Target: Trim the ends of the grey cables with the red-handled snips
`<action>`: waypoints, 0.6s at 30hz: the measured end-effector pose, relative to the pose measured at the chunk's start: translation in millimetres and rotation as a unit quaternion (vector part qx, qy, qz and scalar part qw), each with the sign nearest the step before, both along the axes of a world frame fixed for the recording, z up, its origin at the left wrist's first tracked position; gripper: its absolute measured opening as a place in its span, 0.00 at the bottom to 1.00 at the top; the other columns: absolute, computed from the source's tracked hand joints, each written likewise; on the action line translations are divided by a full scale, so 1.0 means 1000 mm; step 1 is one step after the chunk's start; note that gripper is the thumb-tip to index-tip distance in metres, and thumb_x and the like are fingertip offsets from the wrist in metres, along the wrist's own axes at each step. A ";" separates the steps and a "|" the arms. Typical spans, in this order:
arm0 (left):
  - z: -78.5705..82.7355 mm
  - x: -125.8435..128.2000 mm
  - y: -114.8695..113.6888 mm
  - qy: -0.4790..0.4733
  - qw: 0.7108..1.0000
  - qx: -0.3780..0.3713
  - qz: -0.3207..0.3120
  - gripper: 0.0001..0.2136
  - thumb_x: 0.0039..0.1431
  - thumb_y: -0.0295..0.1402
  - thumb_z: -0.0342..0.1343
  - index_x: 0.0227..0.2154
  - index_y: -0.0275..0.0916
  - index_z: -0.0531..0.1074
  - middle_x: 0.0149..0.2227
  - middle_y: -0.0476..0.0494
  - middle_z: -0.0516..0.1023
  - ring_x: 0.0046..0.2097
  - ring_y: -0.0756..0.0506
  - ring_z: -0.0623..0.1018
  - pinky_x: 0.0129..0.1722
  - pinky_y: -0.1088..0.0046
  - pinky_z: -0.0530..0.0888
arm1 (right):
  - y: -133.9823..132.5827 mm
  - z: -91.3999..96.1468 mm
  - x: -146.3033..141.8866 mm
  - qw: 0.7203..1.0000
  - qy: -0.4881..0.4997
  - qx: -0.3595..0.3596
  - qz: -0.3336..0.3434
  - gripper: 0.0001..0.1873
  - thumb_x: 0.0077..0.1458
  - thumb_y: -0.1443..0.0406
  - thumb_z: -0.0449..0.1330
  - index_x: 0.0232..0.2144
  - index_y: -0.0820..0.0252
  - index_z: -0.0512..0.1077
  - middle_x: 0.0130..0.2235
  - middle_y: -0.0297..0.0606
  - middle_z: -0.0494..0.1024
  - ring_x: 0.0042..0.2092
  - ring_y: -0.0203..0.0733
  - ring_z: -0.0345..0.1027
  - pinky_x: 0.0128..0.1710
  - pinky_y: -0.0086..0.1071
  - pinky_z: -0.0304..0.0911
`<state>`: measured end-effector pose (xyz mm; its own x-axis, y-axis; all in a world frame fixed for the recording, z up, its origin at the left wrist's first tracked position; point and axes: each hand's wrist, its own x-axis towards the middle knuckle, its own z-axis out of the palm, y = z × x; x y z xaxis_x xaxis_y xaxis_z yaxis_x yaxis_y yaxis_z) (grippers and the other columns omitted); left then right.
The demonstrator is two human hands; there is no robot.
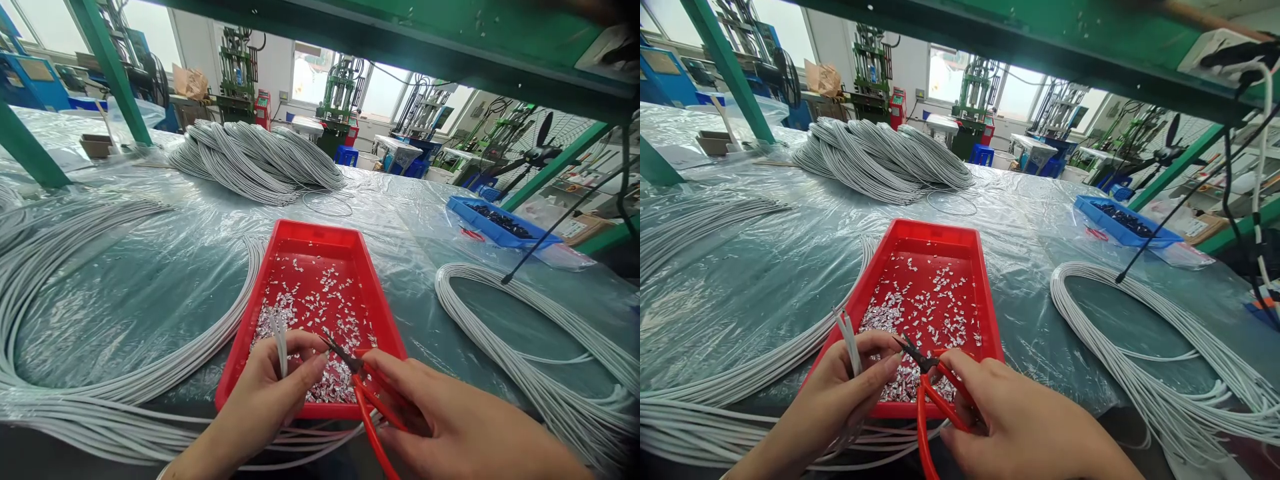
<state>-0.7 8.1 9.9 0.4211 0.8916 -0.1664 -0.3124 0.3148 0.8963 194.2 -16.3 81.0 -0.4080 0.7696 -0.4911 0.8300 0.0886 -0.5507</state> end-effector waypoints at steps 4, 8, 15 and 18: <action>0.001 0.000 0.000 0.002 1.000 0.000 0.004 0.06 0.55 0.34 0.58 0.31 0.37 0.71 0.14 0.58 0.56 0.15 0.58 0.53 0.13 0.85 0.48 | 0.001 -0.005 0.009 1.000 0.011 0.004 0.019 0.22 0.57 0.61 0.46 0.53 0.63 0.58 0.43 0.45 0.69 0.42 0.44 0.64 0.42 0.39 0.61; 0.000 -0.001 0.001 0.027 1.000 0.009 0.000 0.05 0.55 0.34 0.59 0.32 0.38 0.73 0.14 0.56 0.60 0.16 0.56 0.58 0.15 0.84 0.54 | 0.003 -0.006 0.015 0.999 0.024 0.016 -0.030 0.23 0.58 0.60 0.46 0.54 0.63 0.56 0.47 0.47 0.67 0.46 0.44 0.63 0.45 0.39 0.60; -0.007 0.000 -0.002 -0.138 0.989 -0.012 -0.057 0.16 0.56 0.48 0.53 0.32 0.40 0.76 0.17 0.53 0.60 0.18 0.54 0.54 0.17 0.81 0.52 | 0.003 -0.009 0.012 0.946 0.200 0.043 -0.249 0.38 0.48 0.53 0.56 0.56 0.67 0.50 0.52 0.52 0.60 0.49 0.46 0.61 0.49 0.34 0.59; -0.004 0.002 -0.003 -0.162 0.984 -0.052 -0.057 0.18 0.55 0.49 0.54 0.35 0.38 0.77 0.20 0.51 0.59 0.19 0.55 0.54 0.17 0.80 0.52 | 0.006 -0.014 0.008 0.920 0.290 0.023 -0.264 0.32 0.51 0.56 0.57 0.53 0.63 0.52 0.54 0.50 0.60 0.51 0.45 0.60 0.45 0.31 0.61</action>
